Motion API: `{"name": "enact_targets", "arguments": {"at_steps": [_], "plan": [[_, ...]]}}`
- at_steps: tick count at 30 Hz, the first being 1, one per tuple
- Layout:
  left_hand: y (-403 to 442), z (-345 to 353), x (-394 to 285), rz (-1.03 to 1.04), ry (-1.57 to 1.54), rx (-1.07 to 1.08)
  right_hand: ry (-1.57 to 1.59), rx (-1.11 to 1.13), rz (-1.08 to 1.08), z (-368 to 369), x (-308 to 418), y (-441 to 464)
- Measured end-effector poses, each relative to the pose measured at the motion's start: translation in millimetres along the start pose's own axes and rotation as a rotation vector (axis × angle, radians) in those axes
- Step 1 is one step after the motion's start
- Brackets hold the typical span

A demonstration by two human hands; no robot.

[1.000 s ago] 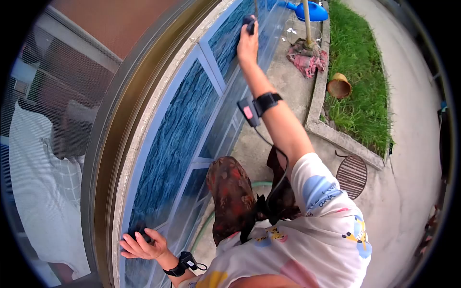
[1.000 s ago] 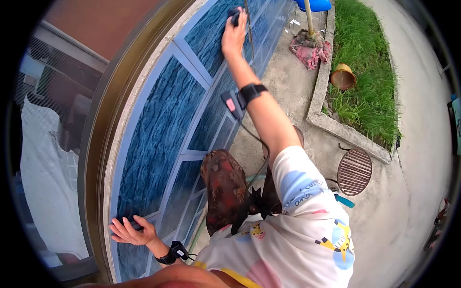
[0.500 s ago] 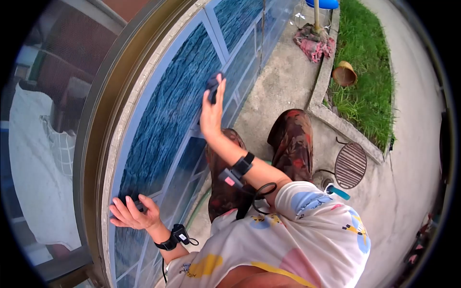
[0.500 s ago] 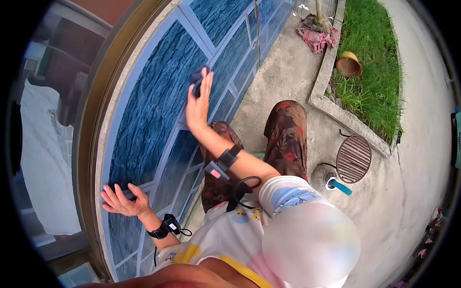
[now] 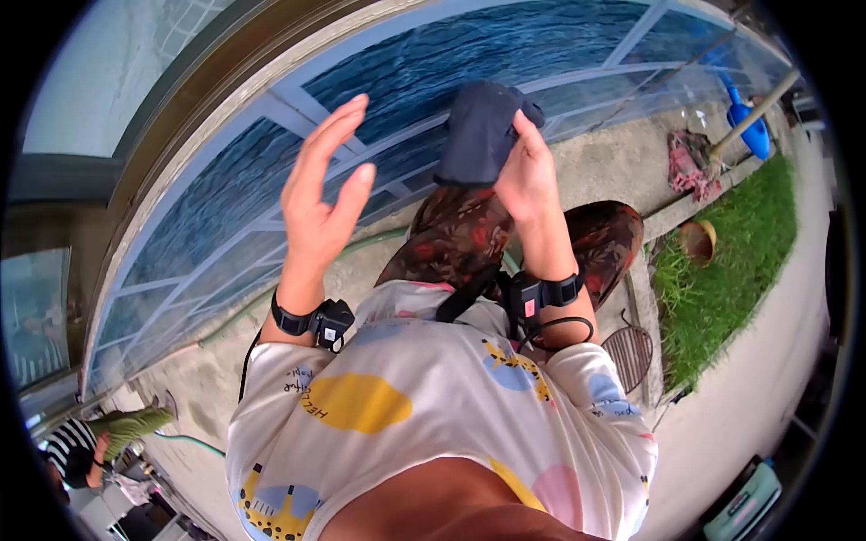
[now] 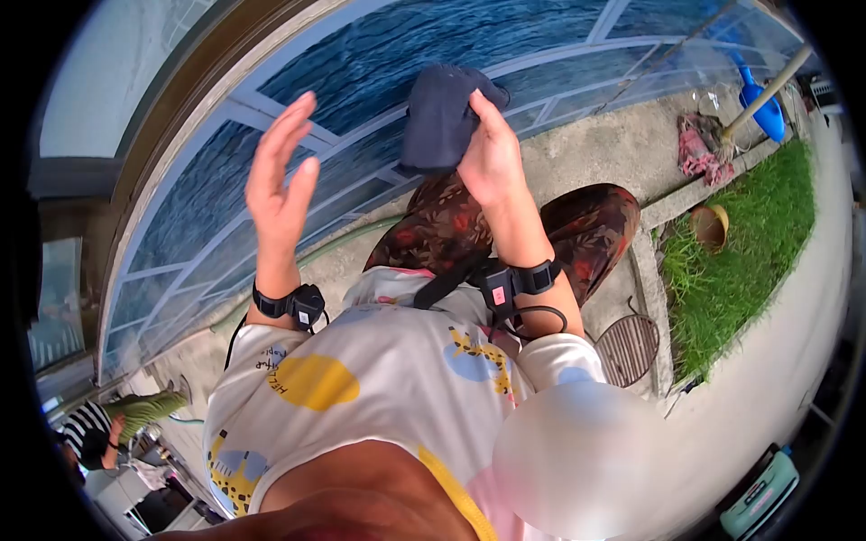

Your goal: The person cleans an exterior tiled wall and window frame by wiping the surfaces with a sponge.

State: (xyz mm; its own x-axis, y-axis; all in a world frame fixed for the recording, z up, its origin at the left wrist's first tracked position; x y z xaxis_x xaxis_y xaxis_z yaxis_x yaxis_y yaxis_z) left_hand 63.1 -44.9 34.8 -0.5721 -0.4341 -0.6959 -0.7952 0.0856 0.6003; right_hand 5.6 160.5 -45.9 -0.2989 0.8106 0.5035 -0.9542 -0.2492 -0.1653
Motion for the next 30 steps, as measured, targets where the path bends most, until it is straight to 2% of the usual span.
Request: {"name": "enact_targets", "arguments": {"at_steps": [2, 5, 7, 9, 11, 12, 13, 15, 16, 17, 19, 20, 21, 23, 25, 27, 28, 30], "plan": [[-4.9, 19.3, 9.4, -0.261, -0.288, 0.077, -0.006, -0.004, 0.064, 13.0, -6.1, -6.6], [-23.7, 45.4, 33.4, -0.493, -0.561, 0.199, -0.007, 0.009, 0.133, 34.1, -19.3, -16.5], [-29.8, 51.9, 30.2, -0.525, -0.696, 0.152, -0.115, -0.096, 0.109, 37.1, -23.6, -21.4], [-37.2, 47.8, 32.3, -0.536, -0.598, 0.094, -0.14, -0.091, 0.063, 45.7, -21.3, -27.2], [-39.6, 37.1, 28.3, -0.48, -0.43, 0.056, -0.335, -0.09, -0.02, 43.5, -19.9, -27.9], [-42.9, 34.5, 26.0, -0.484, -0.436, 0.077, -0.846, 0.003, -0.437, 43.7, -20.9, -28.4], [-42.1, 32.1, 23.4, -0.489, -0.435, 0.066, -1.341, 0.131, -0.769, 54.8, -19.2, -35.0], [-46.2, 31.9, 16.0, -0.674, -0.887, 0.273, -1.656, 0.231, -0.908, 71.4, -23.5, -49.6], [-51.7, 32.5, 25.2, -0.725, -0.911, 0.302, -1.525, 0.264, -0.846, 70.0, -29.0, -48.6], [-56.5, 32.7, 28.2, -0.768, -0.943, 0.289, -1.405, 0.207, -0.707, 70.1, -31.4, -49.0], [-62.4, 33.6, 32.7, -0.757, -1.044, 0.198, -1.242, 0.011, -0.675, 60.4, -37.4, -43.4], [-63.3, 32.9, 32.8, -0.755, -1.043, 0.188, -1.188, -0.002, -0.714, 58.7, -37.9, -42.0], [-65.1, 31.3, 31.4, -0.791, -1.154, 0.197, -1.182, 0.014, -0.71, 58.9, -42.0, -43.7], [-70.4, 22.3, 22.8, -0.895, -1.302, 0.176, -1.003, 0.085, -0.313, 61.7, -65.1, -50.0], [-83.3, 16.1, 34.4, -0.969, -1.356, 0.079, -0.983, 0.221, -0.245, 70.2, -78.4, -57.8], [-92.0, -2.6, 27.5, -0.959, -1.364, -0.096, -0.926, 0.336, -0.097, 83.0, -79.5, -63.1], [-100.1, -14.0, 23.1, -0.92, -1.325, -0.16, -1.019, 0.476, -0.151, 88.4, -81.3, -66.0], [-111.1, -47.3, -1.8, -0.886, -1.165, -0.508, -1.081, 0.645, -0.546, 93.4, -85.3, -70.8]]}}
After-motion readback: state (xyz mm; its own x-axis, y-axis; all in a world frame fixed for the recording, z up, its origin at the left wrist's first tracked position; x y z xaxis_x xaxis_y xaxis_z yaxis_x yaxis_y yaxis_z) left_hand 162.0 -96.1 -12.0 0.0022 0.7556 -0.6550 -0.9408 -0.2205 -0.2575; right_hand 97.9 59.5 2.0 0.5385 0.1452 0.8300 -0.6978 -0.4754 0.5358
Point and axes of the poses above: each hand's wrist, its own y-axis towards the middle knuckle, its own z-axis out of the palm, x = y × z, the point moved 2 cm from there along y, towards the middle knuckle, and after that the axes turned 1 degree about -x, right-handed, at the moved point
